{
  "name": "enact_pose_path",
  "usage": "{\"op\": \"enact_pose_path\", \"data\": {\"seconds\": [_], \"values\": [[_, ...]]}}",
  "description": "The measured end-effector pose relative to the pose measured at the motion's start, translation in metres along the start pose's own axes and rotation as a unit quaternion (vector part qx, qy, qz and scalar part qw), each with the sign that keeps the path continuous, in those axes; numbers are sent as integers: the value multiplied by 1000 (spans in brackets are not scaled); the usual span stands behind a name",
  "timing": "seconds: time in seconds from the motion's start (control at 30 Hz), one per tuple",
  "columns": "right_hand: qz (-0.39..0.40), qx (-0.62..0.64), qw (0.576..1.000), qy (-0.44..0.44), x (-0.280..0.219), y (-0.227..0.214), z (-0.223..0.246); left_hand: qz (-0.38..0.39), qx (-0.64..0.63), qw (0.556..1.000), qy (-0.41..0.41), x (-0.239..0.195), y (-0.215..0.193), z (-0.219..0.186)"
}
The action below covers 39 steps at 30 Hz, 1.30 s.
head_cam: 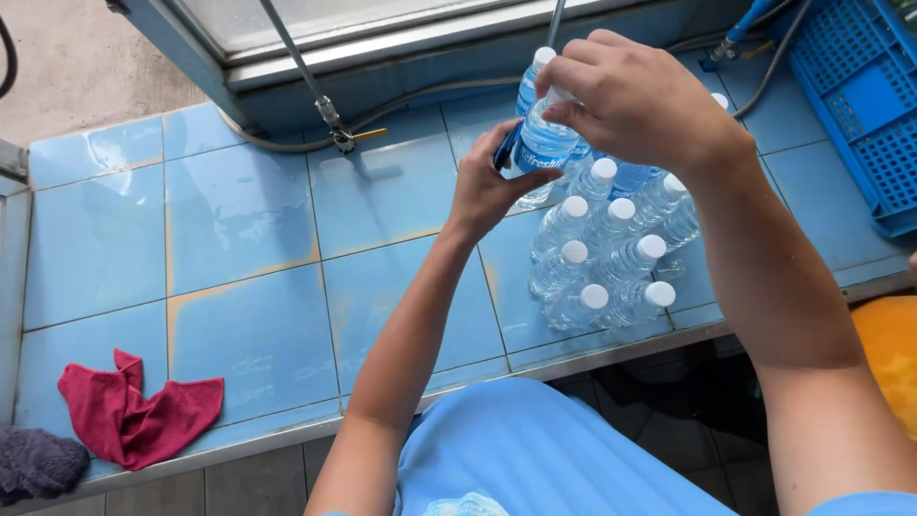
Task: The person applies blue labels to clear plastic water bottles arranged on a tiled counter. They pick up each bottle, wrap the label around it, and place it back in the group. Another person in a yellow shirt is visible nearby, also handling bottles.
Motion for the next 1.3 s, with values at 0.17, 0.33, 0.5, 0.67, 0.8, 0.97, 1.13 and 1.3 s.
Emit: {"op": "enact_pose_path", "data": {"seconds": [0.17,0.33,0.5,0.67,0.8,0.97,1.13,1.3], "values": [[5,-62,998,7,0,18,-8,-3,-21,999,-33,-2,3,8],[76,-76,992,68,5,82,-40,-210,-292,917,-170,-32,-13,55],[147,-101,982,64,-2,162,-65,-246,-426,806,-329,-62,-2,77],[93,-36,991,89,-11,147,-71,-221,-457,814,-282,-50,10,68],[15,293,943,158,-14,80,-47,-182,-469,828,-249,-34,28,58],[56,357,900,244,-28,100,-51,-208,-445,840,-230,-27,48,69],[64,448,856,250,-46,95,-66,-166,-436,844,-263,-25,62,61],[68,379,860,336,-77,63,-93,-138,-430,851,-267,-20,60,50]]}}
Point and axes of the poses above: each hand's wrist, its own x-axis towards the middle knuckle, its own y-axis out of the palm, z = x × y, the point moved 9 cm from there along x, towards the middle knuckle, and after that the axes turned 11 degrees about y, right-handed, at the moved point
